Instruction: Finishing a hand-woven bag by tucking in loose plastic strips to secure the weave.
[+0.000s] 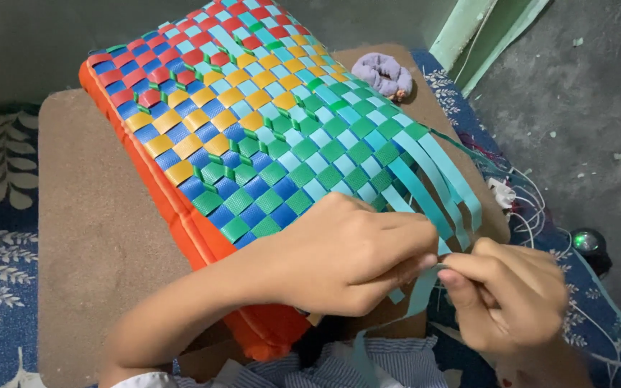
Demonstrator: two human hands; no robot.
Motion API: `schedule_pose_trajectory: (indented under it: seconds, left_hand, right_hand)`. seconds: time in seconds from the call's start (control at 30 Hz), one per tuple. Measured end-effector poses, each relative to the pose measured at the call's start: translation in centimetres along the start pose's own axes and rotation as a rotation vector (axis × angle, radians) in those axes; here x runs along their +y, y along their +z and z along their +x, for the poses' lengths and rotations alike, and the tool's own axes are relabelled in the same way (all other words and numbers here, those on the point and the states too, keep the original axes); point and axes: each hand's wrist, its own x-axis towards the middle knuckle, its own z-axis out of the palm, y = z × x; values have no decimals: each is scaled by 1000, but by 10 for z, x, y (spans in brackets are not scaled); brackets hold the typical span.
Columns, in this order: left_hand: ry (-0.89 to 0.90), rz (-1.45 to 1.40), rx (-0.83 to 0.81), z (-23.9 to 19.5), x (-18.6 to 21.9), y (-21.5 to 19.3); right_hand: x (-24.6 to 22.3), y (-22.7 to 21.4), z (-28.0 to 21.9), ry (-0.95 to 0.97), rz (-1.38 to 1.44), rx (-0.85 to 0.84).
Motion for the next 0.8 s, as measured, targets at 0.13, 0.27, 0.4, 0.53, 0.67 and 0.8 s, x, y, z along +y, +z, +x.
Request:
schedule_pose_trajectory:
  seconds: [0.13,0.27,0.4,0.53,0.67,0.8]
  left_hand:
    - [19,24,18,-1,1,-3]
    - [34,35,30,-2,1,-3]
    - [51,110,37,-4,3,-7]
    - [63,256,95,-6,5,-12]
    - [71,332,187,-9,0,-19]
    - [55,406,423,-12,1,-40]
  right_hand:
    - [-7,3,-1,97,59,-10]
    - [-11,9,-5,184,162,-14]
    - [-14,16,3,186,188,7]
    - [-20,21,15,111,156,-10]
    - [-22,26,17,54,124,-120]
    - [-13,35,-13,97,273,-426]
